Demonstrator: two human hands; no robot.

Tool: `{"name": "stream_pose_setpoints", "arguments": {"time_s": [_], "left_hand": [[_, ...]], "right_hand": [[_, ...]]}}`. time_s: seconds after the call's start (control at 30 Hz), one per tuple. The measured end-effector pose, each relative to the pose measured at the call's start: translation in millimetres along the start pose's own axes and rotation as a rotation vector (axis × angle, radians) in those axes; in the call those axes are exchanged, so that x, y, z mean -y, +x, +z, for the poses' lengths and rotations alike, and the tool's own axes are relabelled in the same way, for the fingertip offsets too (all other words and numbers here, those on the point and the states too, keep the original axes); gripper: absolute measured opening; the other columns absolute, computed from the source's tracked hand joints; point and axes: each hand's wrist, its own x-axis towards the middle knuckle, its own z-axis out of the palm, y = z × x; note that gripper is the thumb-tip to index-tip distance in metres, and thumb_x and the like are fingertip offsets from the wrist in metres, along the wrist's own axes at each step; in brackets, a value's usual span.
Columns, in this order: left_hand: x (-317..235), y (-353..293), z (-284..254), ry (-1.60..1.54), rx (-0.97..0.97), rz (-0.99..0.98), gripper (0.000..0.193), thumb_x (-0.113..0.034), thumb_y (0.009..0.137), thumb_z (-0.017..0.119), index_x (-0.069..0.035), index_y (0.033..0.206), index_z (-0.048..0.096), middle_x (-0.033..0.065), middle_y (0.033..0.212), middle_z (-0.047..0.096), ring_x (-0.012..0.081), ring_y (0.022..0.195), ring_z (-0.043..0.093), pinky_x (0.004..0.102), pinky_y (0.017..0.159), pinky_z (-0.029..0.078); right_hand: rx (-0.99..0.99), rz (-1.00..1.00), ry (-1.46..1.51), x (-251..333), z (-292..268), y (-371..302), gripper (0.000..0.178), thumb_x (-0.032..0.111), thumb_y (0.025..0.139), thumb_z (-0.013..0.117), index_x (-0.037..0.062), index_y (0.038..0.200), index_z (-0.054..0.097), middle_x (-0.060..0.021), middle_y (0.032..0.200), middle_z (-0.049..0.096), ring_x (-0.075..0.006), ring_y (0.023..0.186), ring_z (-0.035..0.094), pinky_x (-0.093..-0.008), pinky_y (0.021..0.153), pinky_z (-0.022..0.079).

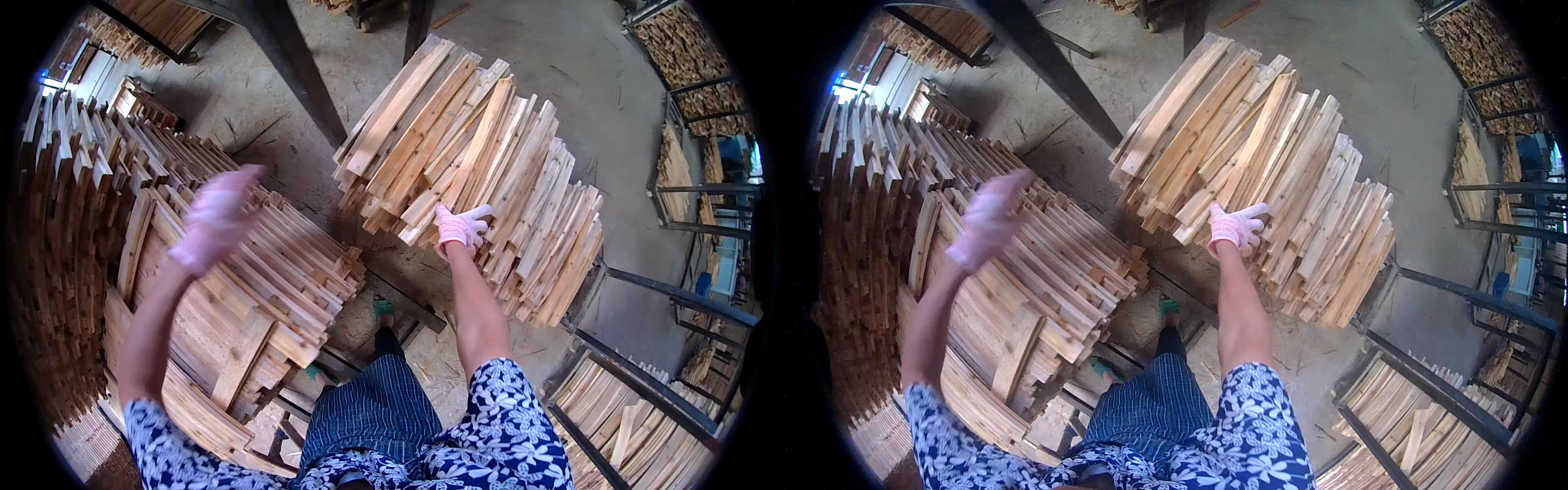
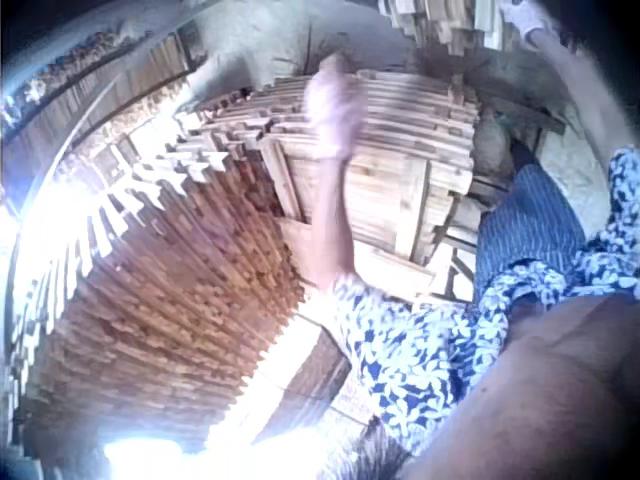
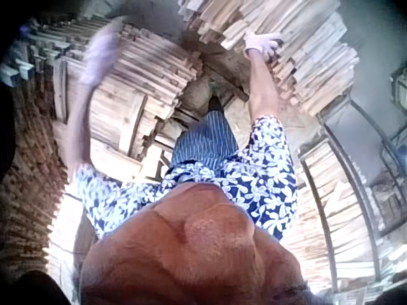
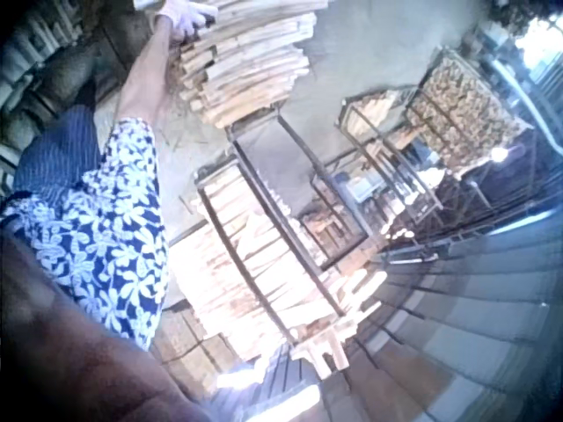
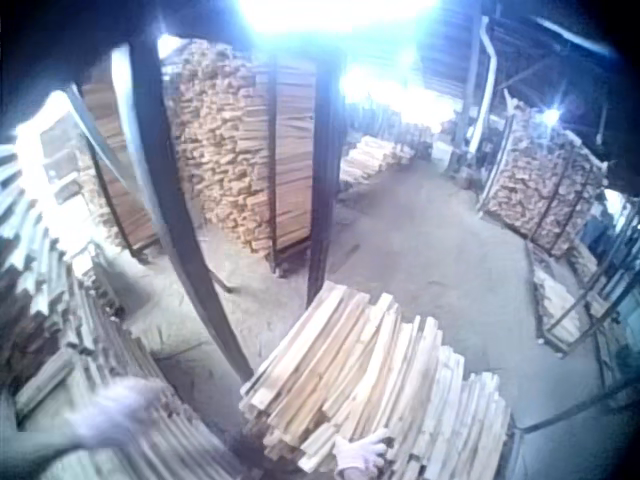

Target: The person repeatedly picks up bundles of wooden planks from a pile on the floor and places them onto a metal rack. The person wears pink gloves and a floral shirt while performing this repetitive stacking task in a workshop environment.

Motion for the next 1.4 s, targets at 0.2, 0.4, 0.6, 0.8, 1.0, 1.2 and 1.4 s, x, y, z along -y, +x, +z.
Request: {"name": "stream_pose_setpoints", "arguments": {"time_s": [0.2,0.4,0.6,0.8,1.0,1.2,1.4], "left_hand": [[-139.7,152.2,190.4,0.085,0.336,-0.239,0.092,-0.05,0.086,0.07,-0.017,0.158,0.024,0.0291,0.149,0.039,0.0498,0.138,0.042,0.0614,0.104,0.042],[-182.8,184.2,290.0,0.331,0.029,-0.43,0.095,-0.049,0.087,0.072,-0.024,0.162,0.019,0.0312,0.15,0.034,0.0486,0.135,0.039,0.062,0.098,0.041],[-147.9,210.4,249.7,-0.164,0.161,-0.606,0.102,-0.032,0.083,0.075,-0.022,0.163,0.013,0.027,0.141,0.046,0.0415,0.128,0.053,0.05,0.101,0.05],[-213.6,195.3,289.1,-0.506,0.136,-0.259,0.096,-0.029,0.081,0.075,-0.002,0.158,0.024,0.0313,0.142,0.05,0.043,0.13,0.055,0.0443,0.11,0.044],[-225.8,184.2,278.5,-0.823,0.332,-0.505,0.11,-0.029,0.074,0.081,-0.003,0.16,0.018,0.0297,0.147,0.048,0.0366,0.129,0.057,0.0401,0.109,0.046],[-228.2,159.5,270.0,-1.319,0.397,-0.382,0.108,-0.02,0.075,0.083,-0.011,0.16,0.017,0.0218,0.136,0.059,0.0321,0.116,0.064,0.0429,0.088,0.058],[-233.3,71.3,199.5,-1.254,0.869,-0.431,0.11,-0.031,0.077,0.087,-0.008,0.159,0.017,0.0211,0.134,0.058,0.031,0.116,0.063,0.044,0.091,0.059]], "right_hand": [[-0.115,-0.149,-0.177,0.6,-5.5,6.1,0.138,0.072,0.069,0.079,-0.0024,0.16,0.006,-0.0188,0.134,0.053,-0.0455,0.111,0.061,-0.0583,0.085,0.053],[-0.093,-0.336,-0.371,-12.3,-17.2,17.9,0.131,0.076,0.072,0.072,-0.0048,0.158,0.016,-0.0154,0.134,0.059,-0.0417,0.111,0.062,-0.0561,0.091,0.048],[0.017,-0.387,-0.385,-11.7,-29.0,26.1,0.127,0.073,0.075,0.072,-0.0079,0.156,0.016,-0.0192,0.139,0.057,-0.0403,0.121,0.058,-0.0528,0.098,0.047],[0.039,-0.119,0.028,-2.1,8.9,31.5,0.122,0.05,0.078,0.081,-0.0044,0.158,0.008,-0.0256,0.145,0.046,-0.0434,0.12,0.057,-0.0537,0.097,0.051],[0.092,-0.32,0.329,-37.6,23.9,58.1,0.125,0.042,0.073,0.088,-0.0049,0.157,0.008,-0.0324,0.154,0.033,-0.0463,0.14,0.041,-0.0469,0.115,0.039],[0.232,-0.369,0.646,-62.8,6.2,63.9,0.133,0.049,0.065,0.094,-0.0086,0.154,0.015,-0.0293,0.151,0.04,-0.0375,0.136,0.048,-0.0385,0.111,0.042],[0.766,-0.345,1.048,-160.3,-83.6,-50.7,0.094,0.036,0.084,0.082,-0.0016,0.15,0.028,-0.0197,0.14,0.054,-0.0272,0.124,0.058,-0.0404,0.1,0.052]]}}
